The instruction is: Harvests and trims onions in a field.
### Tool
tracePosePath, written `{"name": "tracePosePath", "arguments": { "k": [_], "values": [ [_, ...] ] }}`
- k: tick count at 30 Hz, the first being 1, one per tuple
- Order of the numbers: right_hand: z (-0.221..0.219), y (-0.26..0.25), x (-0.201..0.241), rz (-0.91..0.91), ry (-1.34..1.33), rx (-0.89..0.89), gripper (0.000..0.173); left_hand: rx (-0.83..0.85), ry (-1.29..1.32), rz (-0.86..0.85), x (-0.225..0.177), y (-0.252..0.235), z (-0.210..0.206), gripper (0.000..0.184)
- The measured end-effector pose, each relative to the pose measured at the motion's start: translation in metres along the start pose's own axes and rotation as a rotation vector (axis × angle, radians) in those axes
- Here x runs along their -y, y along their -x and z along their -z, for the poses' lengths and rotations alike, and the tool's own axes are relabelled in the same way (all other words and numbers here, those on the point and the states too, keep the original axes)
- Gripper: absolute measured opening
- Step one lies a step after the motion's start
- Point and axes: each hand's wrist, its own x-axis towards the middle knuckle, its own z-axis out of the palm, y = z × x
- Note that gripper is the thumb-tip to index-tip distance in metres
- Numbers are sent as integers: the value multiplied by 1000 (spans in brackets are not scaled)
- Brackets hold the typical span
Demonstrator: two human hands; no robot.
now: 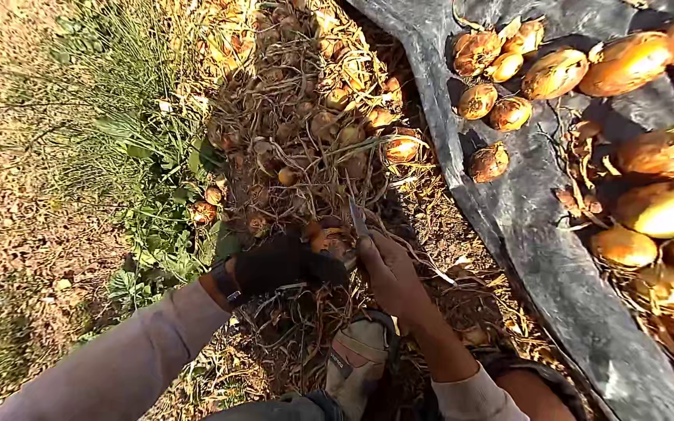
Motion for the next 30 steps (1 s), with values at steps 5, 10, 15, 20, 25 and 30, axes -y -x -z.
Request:
{"name": "tracePosePath", "arguments": {
  "k": [5,10,15,20,25,30],
  "values": [
    [-6,-4,-9,-44,12,44,58,-338,-711,-392,0,-35,23,73],
    [5,-14,-24,-331,318,7,63,-286,-479,-268,-32,-24,7,68],
    [25,-9,-19,-147,371,-271,69,-663,-883,-344,1,-57,74,60],
    [100,0,8,-63,233,-599,60,-683,-1002,116,86,-89,178,56],
    [74,-5,-3,-170,248,-446,64,-449,-882,70,169,-107,190,63],
    [40,-10,-9,-275,420,-139,71,-362,-1065,-6,154,-85,175,75]
  ]
}}
